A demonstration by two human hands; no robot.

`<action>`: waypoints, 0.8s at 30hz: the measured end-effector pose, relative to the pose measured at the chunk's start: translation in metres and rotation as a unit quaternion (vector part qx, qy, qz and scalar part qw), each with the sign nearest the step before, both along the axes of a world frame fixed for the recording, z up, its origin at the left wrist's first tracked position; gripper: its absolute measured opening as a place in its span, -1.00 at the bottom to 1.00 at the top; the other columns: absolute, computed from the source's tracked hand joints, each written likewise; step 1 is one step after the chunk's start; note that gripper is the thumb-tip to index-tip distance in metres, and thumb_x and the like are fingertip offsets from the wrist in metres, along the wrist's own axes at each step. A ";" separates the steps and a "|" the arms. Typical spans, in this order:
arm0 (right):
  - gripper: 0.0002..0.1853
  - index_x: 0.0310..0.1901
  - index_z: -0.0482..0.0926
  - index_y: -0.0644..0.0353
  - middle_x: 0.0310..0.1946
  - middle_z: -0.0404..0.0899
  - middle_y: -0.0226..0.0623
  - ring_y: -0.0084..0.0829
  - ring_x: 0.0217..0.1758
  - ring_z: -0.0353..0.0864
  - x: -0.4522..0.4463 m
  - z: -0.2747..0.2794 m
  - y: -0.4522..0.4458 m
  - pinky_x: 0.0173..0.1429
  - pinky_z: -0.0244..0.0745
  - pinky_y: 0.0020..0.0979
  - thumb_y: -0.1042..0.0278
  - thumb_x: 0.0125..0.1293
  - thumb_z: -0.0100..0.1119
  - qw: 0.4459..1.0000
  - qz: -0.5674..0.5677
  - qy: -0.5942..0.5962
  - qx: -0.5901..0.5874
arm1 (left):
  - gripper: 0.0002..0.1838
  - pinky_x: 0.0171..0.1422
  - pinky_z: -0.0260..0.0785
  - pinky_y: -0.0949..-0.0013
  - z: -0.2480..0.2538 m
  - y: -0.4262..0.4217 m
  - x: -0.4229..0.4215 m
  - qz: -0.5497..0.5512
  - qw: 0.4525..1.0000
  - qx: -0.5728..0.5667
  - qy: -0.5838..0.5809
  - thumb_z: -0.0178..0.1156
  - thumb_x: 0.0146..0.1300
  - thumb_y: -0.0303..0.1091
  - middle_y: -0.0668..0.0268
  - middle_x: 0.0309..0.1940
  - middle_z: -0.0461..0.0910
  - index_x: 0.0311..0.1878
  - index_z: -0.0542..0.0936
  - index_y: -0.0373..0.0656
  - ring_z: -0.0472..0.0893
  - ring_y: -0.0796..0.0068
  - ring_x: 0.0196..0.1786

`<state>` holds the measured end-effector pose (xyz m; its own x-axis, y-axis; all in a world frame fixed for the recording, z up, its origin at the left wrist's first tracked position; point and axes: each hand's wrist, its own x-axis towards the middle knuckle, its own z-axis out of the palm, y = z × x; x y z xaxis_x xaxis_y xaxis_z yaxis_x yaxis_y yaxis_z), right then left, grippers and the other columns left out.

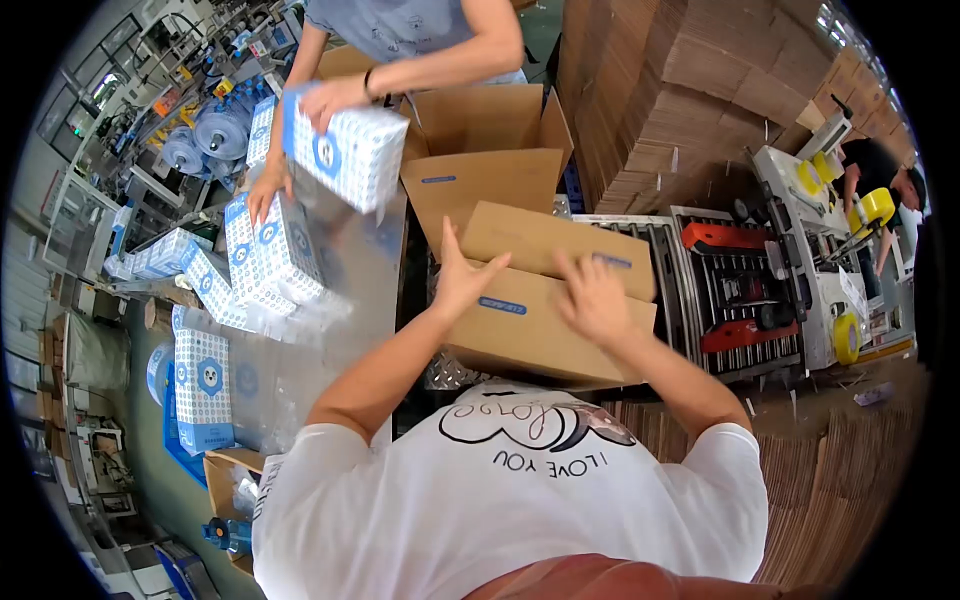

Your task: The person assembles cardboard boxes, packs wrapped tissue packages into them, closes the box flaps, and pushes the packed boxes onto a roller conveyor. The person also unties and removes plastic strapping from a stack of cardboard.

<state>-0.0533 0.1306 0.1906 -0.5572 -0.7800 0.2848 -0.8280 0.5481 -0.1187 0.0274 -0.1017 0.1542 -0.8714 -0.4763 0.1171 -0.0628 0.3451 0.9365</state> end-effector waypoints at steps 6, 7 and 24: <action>-0.46 0.24 0.35 0.34 0.10 0.44 0.11 0.04 0.15 0.42 -0.044 -0.006 0.032 0.27 0.30 -0.12 0.27 0.27 0.13 0.955 -0.139 -0.091 -0.244 | -0.10 0.33 0.21 -0.07 -0.014 0.002 -0.007 0.051 0.912 -0.379 -0.151 0.23 0.16 0.13 -0.23 0.41 0.06 0.46 0.16 -0.14 0.27 -0.19 0.33; -0.47 0.26 0.33 0.36 0.14 0.42 0.12 0.01 0.21 0.40 -0.059 -0.033 0.045 0.29 0.28 -0.14 0.22 0.35 0.06 0.924 -0.184 -0.154 -0.298 | -0.28 0.32 0.22 -0.07 -0.019 -0.020 -0.003 0.064 0.909 -0.383 -0.154 0.10 0.29 0.09 -0.22 0.41 0.07 0.45 0.23 -0.01 0.28 -0.20 0.31; -0.58 0.10 0.50 0.36 -0.05 0.63 -0.16 -0.37 0.01 0.63 -0.042 0.091 0.167 0.09 0.52 -0.41 0.24 0.30 0.18 0.617 -0.088 -0.665 -0.412 | -0.06 0.59 -0.31 0.18 -0.135 -0.056 0.068 -0.122 0.851 0.509 -0.038 -0.27 0.30 0.46 0.14 0.56 -0.14 0.52 0.06 -0.07 -0.14 0.21 0.58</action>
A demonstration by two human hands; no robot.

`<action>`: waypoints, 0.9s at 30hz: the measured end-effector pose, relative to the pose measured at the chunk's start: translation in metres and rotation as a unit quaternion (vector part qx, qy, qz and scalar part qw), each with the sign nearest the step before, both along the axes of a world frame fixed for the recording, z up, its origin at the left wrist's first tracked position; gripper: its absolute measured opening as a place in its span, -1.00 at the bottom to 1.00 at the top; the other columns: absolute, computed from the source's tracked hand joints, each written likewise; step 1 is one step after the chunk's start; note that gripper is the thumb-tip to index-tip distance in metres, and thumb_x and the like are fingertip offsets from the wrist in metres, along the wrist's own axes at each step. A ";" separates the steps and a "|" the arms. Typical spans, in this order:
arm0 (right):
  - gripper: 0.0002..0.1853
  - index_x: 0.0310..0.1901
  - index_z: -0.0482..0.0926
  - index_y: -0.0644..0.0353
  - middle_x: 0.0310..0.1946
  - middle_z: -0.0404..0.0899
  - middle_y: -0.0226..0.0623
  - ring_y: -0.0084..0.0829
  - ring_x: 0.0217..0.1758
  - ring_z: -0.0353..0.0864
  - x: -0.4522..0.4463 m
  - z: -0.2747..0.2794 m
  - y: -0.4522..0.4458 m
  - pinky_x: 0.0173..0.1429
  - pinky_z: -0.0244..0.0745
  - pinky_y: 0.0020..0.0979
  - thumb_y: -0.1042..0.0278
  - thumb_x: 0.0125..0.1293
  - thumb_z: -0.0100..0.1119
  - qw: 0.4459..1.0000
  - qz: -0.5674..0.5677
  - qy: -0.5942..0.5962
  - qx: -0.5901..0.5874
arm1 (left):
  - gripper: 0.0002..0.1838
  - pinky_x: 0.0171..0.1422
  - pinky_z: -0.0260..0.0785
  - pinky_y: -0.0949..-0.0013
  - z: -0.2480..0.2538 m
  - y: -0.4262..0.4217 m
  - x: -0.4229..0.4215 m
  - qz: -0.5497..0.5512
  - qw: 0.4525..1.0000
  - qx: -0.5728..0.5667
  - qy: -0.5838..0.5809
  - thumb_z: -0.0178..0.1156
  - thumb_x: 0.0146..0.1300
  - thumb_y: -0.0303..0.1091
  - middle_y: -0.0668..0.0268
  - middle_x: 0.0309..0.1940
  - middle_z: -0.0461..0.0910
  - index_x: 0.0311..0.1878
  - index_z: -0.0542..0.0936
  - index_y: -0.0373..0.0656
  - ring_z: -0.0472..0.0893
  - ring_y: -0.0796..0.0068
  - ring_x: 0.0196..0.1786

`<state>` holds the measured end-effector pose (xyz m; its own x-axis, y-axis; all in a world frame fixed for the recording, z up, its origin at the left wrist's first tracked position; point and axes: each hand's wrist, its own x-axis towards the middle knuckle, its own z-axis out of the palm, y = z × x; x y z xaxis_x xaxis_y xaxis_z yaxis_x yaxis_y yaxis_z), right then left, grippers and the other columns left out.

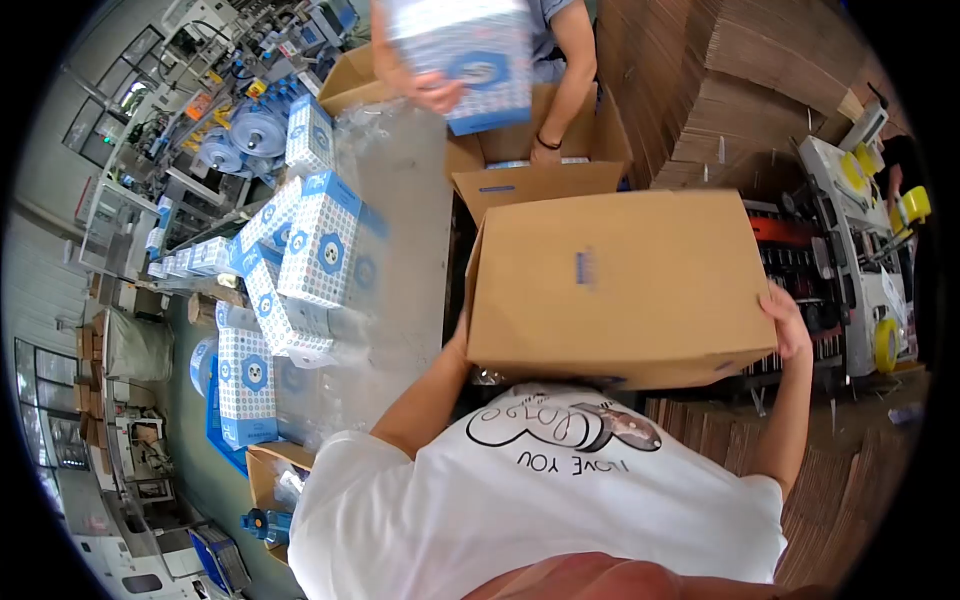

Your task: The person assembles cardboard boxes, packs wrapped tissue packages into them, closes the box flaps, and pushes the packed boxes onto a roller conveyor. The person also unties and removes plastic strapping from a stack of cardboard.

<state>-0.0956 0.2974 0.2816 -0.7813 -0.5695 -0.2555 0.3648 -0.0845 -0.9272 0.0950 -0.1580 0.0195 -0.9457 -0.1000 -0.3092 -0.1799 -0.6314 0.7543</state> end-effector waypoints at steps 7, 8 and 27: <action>-0.53 0.10 0.49 0.23 0.03 0.56 0.03 -0.20 0.18 0.50 0.102 -0.088 -0.214 0.21 0.40 -0.28 -0.02 0.41 0.06 0.798 0.495 0.293 0.178 | -0.06 0.52 -0.06 0.08 0.102 0.027 -0.032 -0.040 0.995 -0.064 -0.057 -0.18 0.32 0.43 0.05 0.49 0.05 0.52 0.03 -0.11 0.06 0.17 0.51; -0.52 0.15 0.47 0.18 0.09 0.52 0.02 -0.15 0.21 0.46 0.116 -0.092 -0.217 0.25 0.36 -0.25 -0.01 0.38 0.11 0.776 0.517 0.297 0.206 | -0.19 0.44 0.12 0.28 0.117 0.036 -0.038 0.007 0.926 -0.373 -0.048 0.17 0.35 0.02 0.12 0.40 0.24 0.48 0.08 -0.20 0.25 0.29 0.40; -0.14 0.48 -0.21 0.38 0.52 -0.23 0.10 -0.06 0.60 -0.25 0.035 -0.293 -0.044 0.58 -0.28 -0.26 0.11 0.41 0.07 0.919 0.010 0.267 0.289 | -0.13 0.38 0.23 0.19 0.009 0.025 -0.003 -0.182 0.821 -0.475 -0.259 0.31 0.20 0.01 -0.03 0.26 0.43 0.45 0.17 -0.19 0.41 0.11 0.33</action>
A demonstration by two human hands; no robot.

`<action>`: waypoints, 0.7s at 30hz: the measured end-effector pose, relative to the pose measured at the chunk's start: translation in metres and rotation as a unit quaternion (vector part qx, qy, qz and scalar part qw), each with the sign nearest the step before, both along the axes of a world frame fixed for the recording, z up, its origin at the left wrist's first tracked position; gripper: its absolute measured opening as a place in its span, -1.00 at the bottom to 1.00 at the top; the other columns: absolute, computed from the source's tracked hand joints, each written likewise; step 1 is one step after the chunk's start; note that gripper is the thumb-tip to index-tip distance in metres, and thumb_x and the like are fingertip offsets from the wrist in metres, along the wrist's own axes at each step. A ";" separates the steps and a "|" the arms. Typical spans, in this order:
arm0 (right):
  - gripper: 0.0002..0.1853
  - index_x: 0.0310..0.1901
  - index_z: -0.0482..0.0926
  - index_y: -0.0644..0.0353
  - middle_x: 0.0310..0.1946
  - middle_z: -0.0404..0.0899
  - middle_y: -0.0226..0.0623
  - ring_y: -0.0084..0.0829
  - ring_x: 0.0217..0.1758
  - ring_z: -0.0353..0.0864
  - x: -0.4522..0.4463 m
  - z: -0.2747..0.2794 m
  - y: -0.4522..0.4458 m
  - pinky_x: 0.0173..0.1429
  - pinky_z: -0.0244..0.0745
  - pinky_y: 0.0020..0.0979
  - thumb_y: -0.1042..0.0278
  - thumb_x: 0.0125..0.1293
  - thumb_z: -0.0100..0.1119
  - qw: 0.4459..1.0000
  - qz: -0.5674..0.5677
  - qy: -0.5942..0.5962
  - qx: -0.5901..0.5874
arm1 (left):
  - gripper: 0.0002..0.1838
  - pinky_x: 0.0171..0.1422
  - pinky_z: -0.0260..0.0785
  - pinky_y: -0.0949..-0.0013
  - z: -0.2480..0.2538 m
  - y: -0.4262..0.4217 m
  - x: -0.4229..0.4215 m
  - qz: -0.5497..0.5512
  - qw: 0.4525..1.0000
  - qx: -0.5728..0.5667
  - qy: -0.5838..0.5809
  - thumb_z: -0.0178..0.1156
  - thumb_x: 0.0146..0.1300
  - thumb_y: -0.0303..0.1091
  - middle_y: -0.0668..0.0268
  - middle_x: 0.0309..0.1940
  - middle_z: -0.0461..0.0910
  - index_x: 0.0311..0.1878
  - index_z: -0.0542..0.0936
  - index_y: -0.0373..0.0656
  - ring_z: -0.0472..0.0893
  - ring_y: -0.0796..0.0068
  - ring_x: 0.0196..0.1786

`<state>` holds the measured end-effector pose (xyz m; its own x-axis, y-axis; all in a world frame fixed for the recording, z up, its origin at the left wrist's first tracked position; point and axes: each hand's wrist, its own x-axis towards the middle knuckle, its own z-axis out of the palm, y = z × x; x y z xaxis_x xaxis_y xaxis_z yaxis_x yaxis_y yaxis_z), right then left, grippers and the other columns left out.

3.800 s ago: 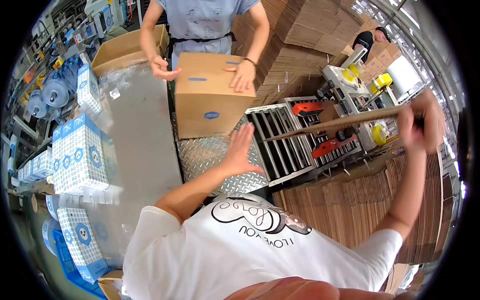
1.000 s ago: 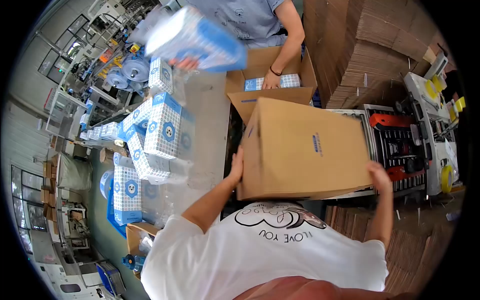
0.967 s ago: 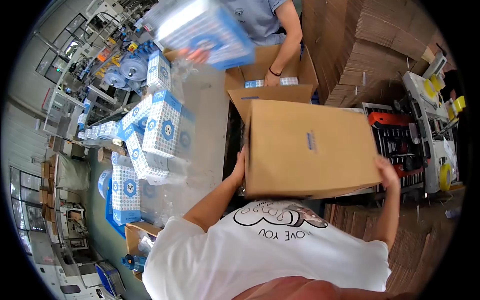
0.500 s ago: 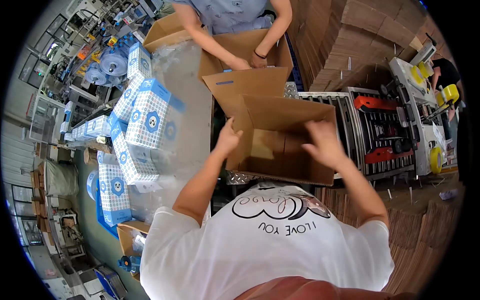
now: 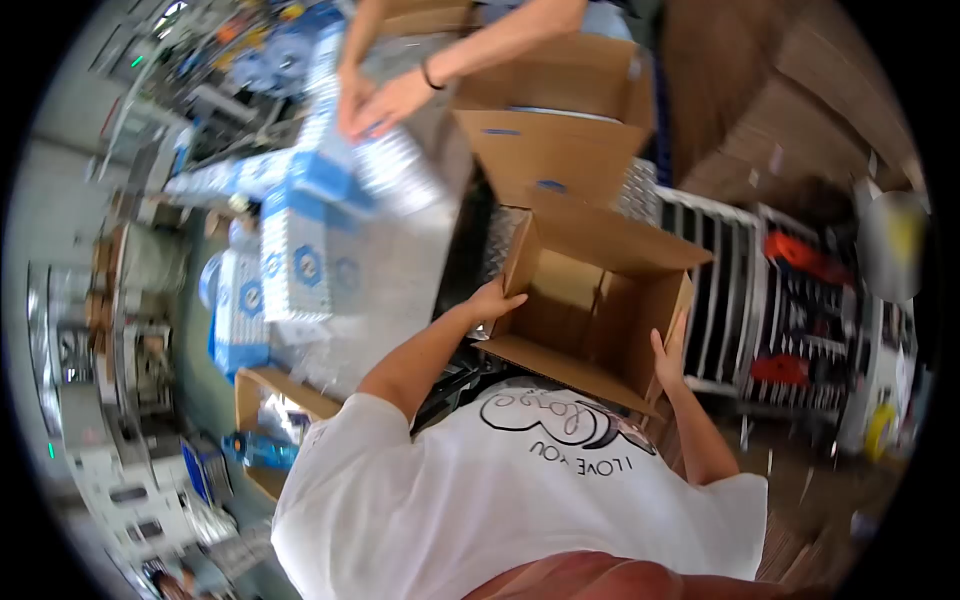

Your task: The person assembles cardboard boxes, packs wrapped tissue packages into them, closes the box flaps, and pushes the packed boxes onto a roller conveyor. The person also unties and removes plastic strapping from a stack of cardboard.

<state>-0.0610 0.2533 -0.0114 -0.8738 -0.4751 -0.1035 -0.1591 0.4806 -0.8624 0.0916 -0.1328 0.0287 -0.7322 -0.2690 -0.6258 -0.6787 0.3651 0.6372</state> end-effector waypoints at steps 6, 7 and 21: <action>-0.01 0.45 -0.25 0.47 0.48 -0.26 0.29 0.10 0.57 -0.26 0.010 -0.022 -0.076 0.57 -0.26 -0.21 0.00 0.34 0.15 0.977 0.175 0.071 0.103 | -0.17 0.45 0.12 0.19 0.147 -0.079 0.063 0.094 0.988 -0.069 0.103 0.34 0.15 0.04 -0.05 0.33 0.35 0.43 0.27 -0.07 0.30 0.07 0.41; 0.01 0.45 -0.24 0.47 0.46 -0.23 0.35 0.14 0.56 -0.23 0.012 -0.024 -0.083 0.56 -0.22 -0.18 -0.04 0.32 0.17 0.973 0.168 0.088 0.131 | -0.15 0.47 0.09 0.13 0.143 -0.114 0.097 0.076 0.931 -0.320 0.161 0.33 0.14 0.02 -0.07 0.36 0.30 0.46 0.22 0.00 0.27 0.02 0.42; -0.63 0.09 0.54 0.22 -0.21 0.66 -0.07 -0.22 -0.20 0.66 0.094 0.196 -0.447 -0.09 0.53 -0.31 0.29 0.28 0.23 0.821 0.563 0.088 -0.008 | 0.15 0.14 0.42 -0.01 0.171 -0.161 0.244 0.080 0.962 -0.257 -0.035 0.29 0.03 0.29 -0.18 0.13 0.46 0.53 -0.06 -0.08 0.57 -0.05 0.10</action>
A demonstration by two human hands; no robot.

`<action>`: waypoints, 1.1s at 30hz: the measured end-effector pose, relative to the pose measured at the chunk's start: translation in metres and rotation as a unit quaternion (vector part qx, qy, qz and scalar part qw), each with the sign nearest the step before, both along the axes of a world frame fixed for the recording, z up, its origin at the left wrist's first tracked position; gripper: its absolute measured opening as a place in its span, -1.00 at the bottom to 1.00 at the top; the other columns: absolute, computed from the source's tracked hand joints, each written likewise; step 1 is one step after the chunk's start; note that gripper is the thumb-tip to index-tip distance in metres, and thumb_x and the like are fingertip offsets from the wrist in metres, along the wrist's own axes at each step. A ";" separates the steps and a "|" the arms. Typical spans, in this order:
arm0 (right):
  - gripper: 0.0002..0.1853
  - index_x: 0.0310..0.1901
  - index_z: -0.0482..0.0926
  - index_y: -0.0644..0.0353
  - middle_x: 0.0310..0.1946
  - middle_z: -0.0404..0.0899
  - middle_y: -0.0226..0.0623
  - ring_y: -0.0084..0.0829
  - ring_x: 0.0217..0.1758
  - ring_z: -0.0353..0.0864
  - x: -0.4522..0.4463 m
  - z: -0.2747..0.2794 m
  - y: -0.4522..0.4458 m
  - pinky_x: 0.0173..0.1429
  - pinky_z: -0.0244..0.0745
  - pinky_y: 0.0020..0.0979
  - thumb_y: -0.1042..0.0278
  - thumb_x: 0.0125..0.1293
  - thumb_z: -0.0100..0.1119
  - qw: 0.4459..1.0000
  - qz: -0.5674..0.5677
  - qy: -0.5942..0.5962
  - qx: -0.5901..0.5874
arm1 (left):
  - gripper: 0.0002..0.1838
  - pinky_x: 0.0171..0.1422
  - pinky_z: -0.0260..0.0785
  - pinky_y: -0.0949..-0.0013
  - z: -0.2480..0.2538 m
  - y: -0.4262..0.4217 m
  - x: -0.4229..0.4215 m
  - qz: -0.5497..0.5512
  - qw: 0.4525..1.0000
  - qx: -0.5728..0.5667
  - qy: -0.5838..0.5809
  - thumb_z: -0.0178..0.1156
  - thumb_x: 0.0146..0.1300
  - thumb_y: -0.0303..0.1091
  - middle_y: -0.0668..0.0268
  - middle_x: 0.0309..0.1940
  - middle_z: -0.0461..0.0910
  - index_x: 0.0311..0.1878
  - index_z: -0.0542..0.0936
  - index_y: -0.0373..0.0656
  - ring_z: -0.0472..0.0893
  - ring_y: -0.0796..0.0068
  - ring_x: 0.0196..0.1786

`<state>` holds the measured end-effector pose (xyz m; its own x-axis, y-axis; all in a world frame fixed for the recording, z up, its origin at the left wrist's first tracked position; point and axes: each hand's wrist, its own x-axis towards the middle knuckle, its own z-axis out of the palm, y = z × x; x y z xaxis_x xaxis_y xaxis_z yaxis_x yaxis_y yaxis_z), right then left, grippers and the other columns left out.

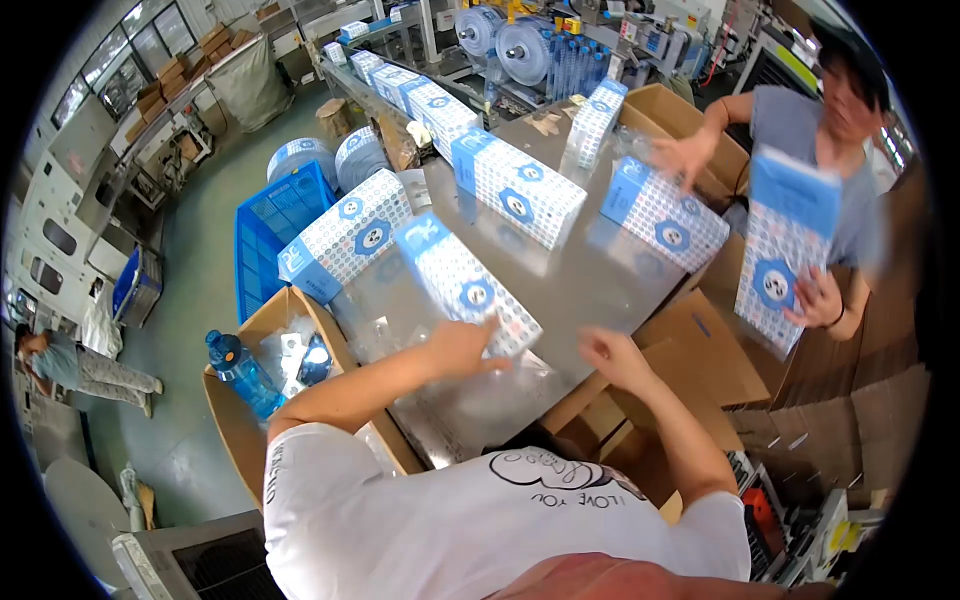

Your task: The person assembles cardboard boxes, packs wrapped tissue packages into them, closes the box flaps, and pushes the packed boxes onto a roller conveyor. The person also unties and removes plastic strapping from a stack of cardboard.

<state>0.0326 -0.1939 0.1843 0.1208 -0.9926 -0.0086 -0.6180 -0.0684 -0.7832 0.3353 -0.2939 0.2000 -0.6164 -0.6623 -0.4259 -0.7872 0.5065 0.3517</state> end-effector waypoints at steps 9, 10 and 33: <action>-0.02 0.44 0.11 0.05 0.14 0.44 0.10 0.10 0.21 0.40 0.038 -0.021 -0.314 0.31 0.27 -0.08 0.05 0.00 0.43 0.882 -0.002 0.367 -0.295 | -0.01 0.28 0.21 0.14 -0.028 -0.119 0.022 -0.228 0.937 -0.197 0.176 0.53 -0.40 -0.21 0.06 0.02 0.50 0.26 0.35 -0.16 0.47 0.07 0.14; 0.08 0.48 0.03 -0.02 0.10 0.46 0.10 0.11 0.19 0.41 0.046 -0.025 -0.325 0.30 0.27 -0.05 0.02 -0.04 0.46 0.876 -0.041 0.414 -0.244 | -0.01 0.28 0.21 0.14 -0.035 -0.120 0.021 -0.205 0.943 -0.191 0.178 0.53 -0.40 -0.21 0.06 0.02 0.50 0.26 0.35 -0.16 0.47 0.07 0.14; 0.12 0.44 0.07 0.30 -0.06 0.42 0.01 0.01 -0.02 0.43 -0.079 0.135 0.070 0.09 0.35 -0.18 0.29 -0.17 0.55 0.955 -0.004 0.166 -0.246 | -0.10 0.04 0.38 0.08 0.046 0.158 -0.205 -0.379 0.878 -0.036 0.291 0.42 -0.15 -0.18 -0.06 -0.04 0.51 0.26 0.26 -0.38 0.51 0.02 0.05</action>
<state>-0.0465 -0.1244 0.3191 0.1855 -0.8873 0.4223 -0.8281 -0.3725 -0.4190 0.1301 -0.1363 0.2459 -0.9910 0.0193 0.1326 0.0872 0.8445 0.5284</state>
